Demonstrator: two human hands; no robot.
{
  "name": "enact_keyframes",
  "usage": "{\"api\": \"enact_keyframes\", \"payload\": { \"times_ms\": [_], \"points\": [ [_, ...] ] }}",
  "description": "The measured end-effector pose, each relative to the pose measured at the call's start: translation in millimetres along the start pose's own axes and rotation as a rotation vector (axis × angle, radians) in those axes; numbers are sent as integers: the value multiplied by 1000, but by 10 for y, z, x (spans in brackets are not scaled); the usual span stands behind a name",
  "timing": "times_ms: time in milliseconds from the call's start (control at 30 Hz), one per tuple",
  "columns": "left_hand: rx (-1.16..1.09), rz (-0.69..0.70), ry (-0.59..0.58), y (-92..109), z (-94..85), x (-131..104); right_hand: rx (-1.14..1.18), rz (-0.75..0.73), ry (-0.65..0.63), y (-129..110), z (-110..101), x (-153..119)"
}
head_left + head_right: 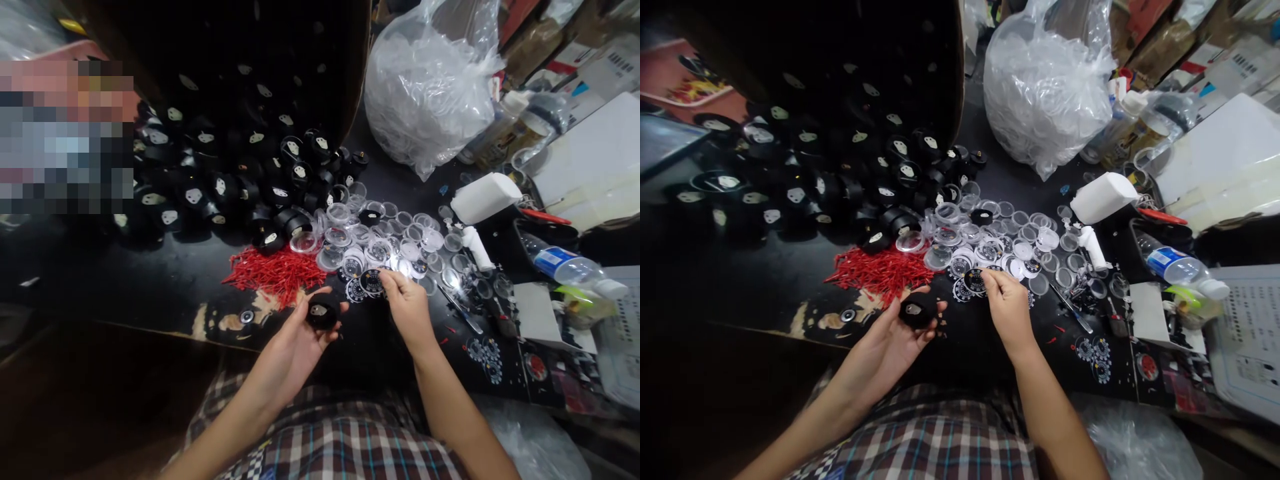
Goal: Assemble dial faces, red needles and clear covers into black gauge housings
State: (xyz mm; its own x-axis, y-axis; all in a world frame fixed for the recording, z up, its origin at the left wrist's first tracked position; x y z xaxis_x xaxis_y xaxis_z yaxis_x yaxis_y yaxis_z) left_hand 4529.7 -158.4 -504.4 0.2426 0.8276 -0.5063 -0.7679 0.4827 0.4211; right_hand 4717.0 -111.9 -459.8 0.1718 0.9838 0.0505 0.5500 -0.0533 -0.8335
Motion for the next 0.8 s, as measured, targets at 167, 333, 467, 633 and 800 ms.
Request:
{"api": "enact_keyframes", "payload": {
  "times_ms": [167, 333, 467, 633, 800],
  "points": [
    [-2, 22, 54, -33, -16, 62, -120, 29, -65, 44, 27, 2],
    [8, 28, 55, -54, 1, 73, -184, -77, 20, -44, -11, -25],
    [-14, 19, 12, -68, 72, 63, 24, -16, -76, -138, 75, -99],
    [35, 162, 97, 38, 24, 57, 208, 134, -170, -203, 187, -162],
    [121, 179, 72, 43, 19, -25, 147, 34, -232, -442, 317, -195]
  ]
}}
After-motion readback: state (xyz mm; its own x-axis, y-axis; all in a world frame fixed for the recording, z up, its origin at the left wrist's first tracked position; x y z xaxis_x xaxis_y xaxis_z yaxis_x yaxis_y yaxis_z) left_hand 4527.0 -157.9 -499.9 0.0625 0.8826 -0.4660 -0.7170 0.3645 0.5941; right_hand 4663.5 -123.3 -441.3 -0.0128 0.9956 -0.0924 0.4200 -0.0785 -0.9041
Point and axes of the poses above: each hand's wrist, its own x-axis towards the middle knuckle, its own z-axis out of the palm, y = z × x, the point moved 5 cm from there along x, towards the middle knuckle, and after that the axes turned 5 degrees about z, right-handed, at the moved point
